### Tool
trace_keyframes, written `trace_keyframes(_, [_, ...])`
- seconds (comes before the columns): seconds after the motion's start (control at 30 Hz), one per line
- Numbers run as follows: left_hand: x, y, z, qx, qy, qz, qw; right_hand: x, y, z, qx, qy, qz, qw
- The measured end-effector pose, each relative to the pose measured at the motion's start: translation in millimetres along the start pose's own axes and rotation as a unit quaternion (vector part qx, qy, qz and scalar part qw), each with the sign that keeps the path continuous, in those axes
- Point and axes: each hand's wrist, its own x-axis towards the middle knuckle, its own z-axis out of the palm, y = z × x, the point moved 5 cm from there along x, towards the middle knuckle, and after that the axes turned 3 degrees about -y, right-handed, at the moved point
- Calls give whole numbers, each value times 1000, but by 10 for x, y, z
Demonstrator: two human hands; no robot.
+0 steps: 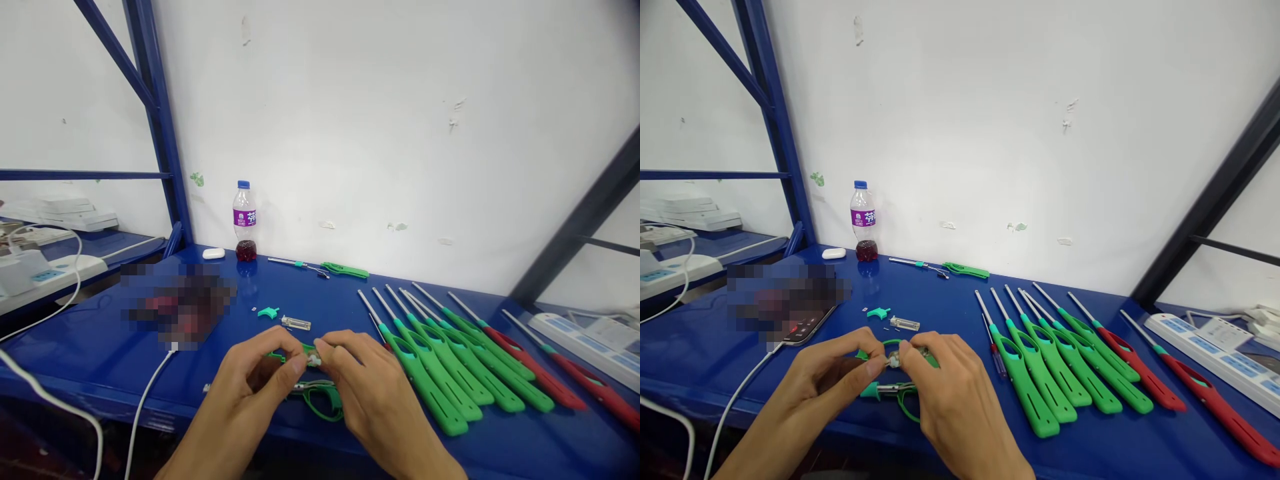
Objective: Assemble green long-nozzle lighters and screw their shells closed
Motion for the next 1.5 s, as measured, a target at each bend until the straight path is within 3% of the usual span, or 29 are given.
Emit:
trace_keyframes(0.33, [9,28,34,-3,17,39,999,20,6,45,56,-48,27,997])
trace_keyframes(0.63, [64,1,53,-35,36,18,999,14,-31,74,-43,-64,37,996])
trace_keyframes(0.83, [168,-113,202,-91,-22,-39,995,6,166,-132,-2,-84,123,989])
trace_keyframes(0.9, [196,-152,239,-54,-16,-21,998,-31,278,-284,22,-74,170,982])
trace_keyframes(0.97, [205,-149,248,44,15,49,998,-85,387,-427,39,-70,217,973])
trace_keyframes(1.03, [192,-131,271,164,45,138,976,-143,477,-521,46,-85,253,963])
trace_keyframes(1.1, [191,-158,336,246,30,192,950,-191,544,-557,53,-113,275,953])
trace_keyframes(1.23, [245,-278,499,286,-65,232,927,-235,595,-511,70,-174,280,941])
trace_keyframes(1.37, [265,-333,540,334,-67,235,910,-255,574,-411,78,-222,273,933])
trace_keyframes(1.5, [220,-337,467,367,-60,222,901,-268,558,-339,36,-232,268,934])
